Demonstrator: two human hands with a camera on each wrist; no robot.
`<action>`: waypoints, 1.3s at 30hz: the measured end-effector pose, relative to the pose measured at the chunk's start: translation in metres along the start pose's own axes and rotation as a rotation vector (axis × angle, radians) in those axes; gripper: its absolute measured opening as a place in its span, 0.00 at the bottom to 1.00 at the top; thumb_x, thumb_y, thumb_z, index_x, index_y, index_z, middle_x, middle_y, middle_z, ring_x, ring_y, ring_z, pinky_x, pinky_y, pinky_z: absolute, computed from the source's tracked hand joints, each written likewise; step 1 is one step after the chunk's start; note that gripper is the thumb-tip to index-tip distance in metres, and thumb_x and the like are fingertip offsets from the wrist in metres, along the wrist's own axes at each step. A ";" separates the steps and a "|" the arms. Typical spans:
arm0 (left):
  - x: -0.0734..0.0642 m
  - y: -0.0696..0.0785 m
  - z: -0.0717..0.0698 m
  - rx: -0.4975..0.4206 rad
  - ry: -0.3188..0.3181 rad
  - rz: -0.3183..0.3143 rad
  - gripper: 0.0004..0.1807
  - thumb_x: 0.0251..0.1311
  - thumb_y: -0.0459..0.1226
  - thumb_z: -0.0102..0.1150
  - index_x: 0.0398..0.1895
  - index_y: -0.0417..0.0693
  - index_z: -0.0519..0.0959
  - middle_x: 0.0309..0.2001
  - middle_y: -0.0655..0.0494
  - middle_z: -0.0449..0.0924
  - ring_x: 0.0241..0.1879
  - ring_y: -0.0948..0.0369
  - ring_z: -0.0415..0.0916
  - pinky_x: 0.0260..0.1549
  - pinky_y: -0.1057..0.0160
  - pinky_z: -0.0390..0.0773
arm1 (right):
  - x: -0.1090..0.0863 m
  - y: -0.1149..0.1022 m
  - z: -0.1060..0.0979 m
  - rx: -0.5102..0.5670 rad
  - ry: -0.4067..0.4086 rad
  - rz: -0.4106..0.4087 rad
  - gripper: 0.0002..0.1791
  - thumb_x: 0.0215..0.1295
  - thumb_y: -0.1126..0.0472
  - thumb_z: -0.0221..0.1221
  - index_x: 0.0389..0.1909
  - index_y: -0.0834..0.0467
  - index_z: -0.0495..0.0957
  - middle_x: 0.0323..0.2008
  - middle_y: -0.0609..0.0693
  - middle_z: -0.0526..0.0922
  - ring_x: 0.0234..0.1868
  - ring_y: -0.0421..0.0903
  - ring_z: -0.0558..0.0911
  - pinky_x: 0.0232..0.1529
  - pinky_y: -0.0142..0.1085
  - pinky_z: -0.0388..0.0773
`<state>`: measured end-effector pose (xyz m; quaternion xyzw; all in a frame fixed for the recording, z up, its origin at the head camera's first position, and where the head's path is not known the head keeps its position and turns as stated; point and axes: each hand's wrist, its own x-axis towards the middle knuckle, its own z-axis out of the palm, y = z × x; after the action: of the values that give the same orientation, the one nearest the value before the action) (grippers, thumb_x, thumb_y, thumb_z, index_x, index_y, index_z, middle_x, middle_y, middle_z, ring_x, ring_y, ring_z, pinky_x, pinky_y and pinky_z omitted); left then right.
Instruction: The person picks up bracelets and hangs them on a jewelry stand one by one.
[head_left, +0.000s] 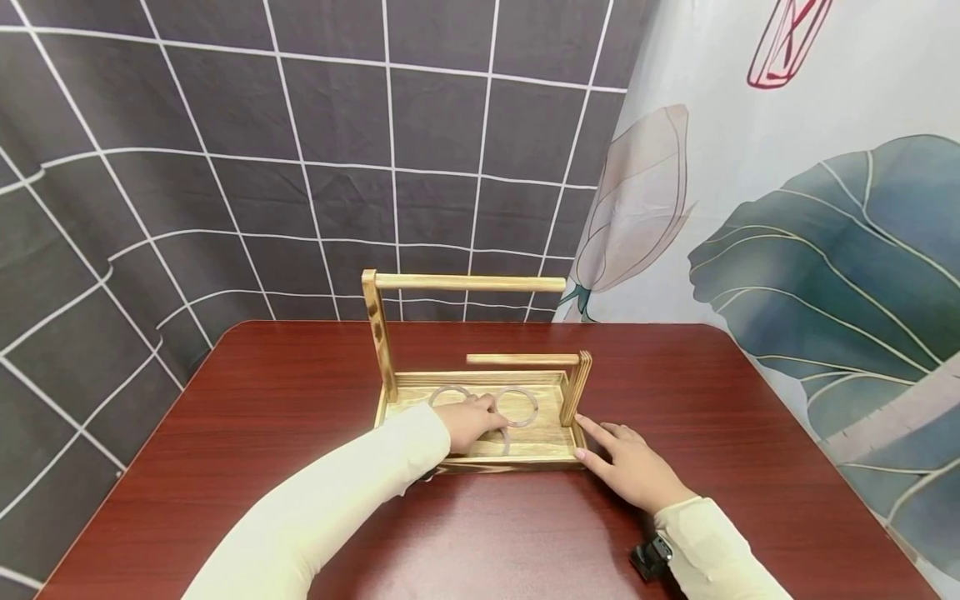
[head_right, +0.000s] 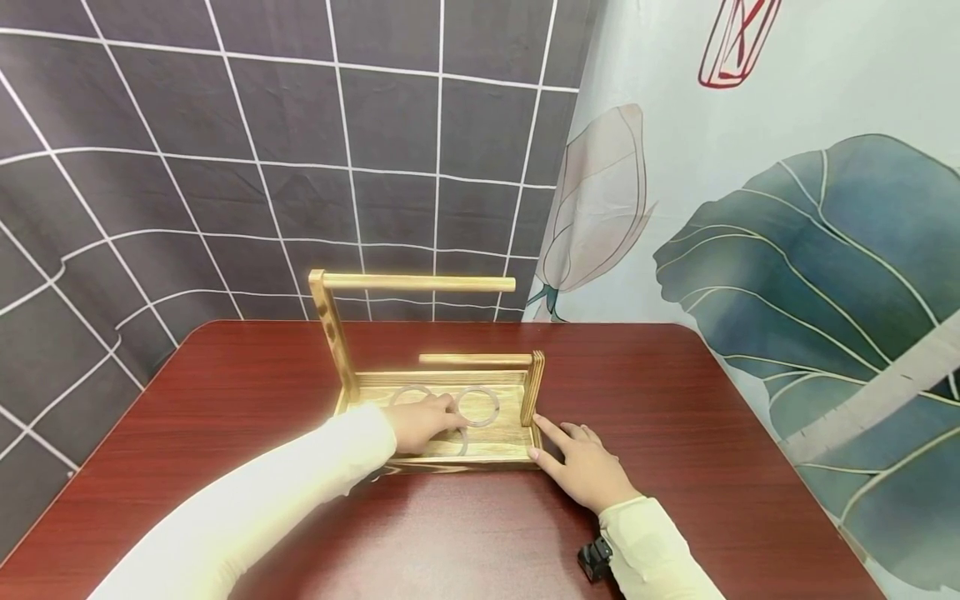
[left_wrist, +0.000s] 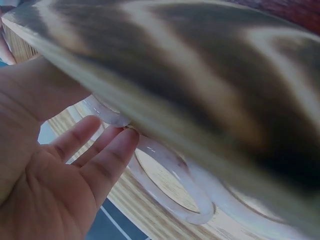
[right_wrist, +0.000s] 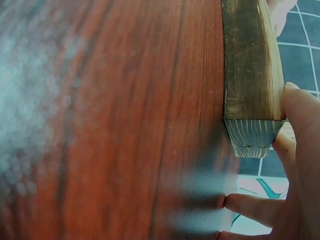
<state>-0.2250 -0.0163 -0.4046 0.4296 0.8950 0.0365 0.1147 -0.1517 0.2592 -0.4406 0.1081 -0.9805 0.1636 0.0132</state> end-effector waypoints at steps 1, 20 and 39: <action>-0.001 0.000 0.000 -0.007 0.007 0.004 0.25 0.55 0.27 0.62 0.56 0.54 0.77 0.49 0.51 0.70 0.48 0.54 0.72 0.52 0.61 0.74 | 0.000 0.000 0.000 0.000 0.001 -0.001 0.31 0.66 0.38 0.52 0.67 0.47 0.68 0.56 0.64 0.75 0.60 0.65 0.71 0.55 0.61 0.69; -0.008 -0.010 0.005 -0.135 0.124 -0.018 0.38 0.38 0.24 0.71 0.59 0.51 0.73 0.53 0.49 0.66 0.50 0.52 0.67 0.48 0.59 0.76 | -0.002 -0.004 -0.003 0.009 -0.004 -0.001 0.31 0.66 0.39 0.53 0.67 0.48 0.69 0.56 0.64 0.75 0.59 0.66 0.71 0.55 0.61 0.69; -0.021 -0.031 0.005 -0.255 0.186 -0.098 0.48 0.36 0.20 0.67 0.68 0.48 0.66 0.61 0.44 0.61 0.61 0.49 0.60 0.38 0.66 0.78 | 0.000 0.001 0.001 -0.006 0.005 -0.005 0.32 0.66 0.37 0.51 0.68 0.46 0.68 0.56 0.63 0.75 0.60 0.64 0.71 0.55 0.60 0.69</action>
<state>-0.2349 -0.0523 -0.4113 0.3622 0.9097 0.1838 0.0867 -0.1521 0.2595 -0.4418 0.1100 -0.9807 0.1609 0.0162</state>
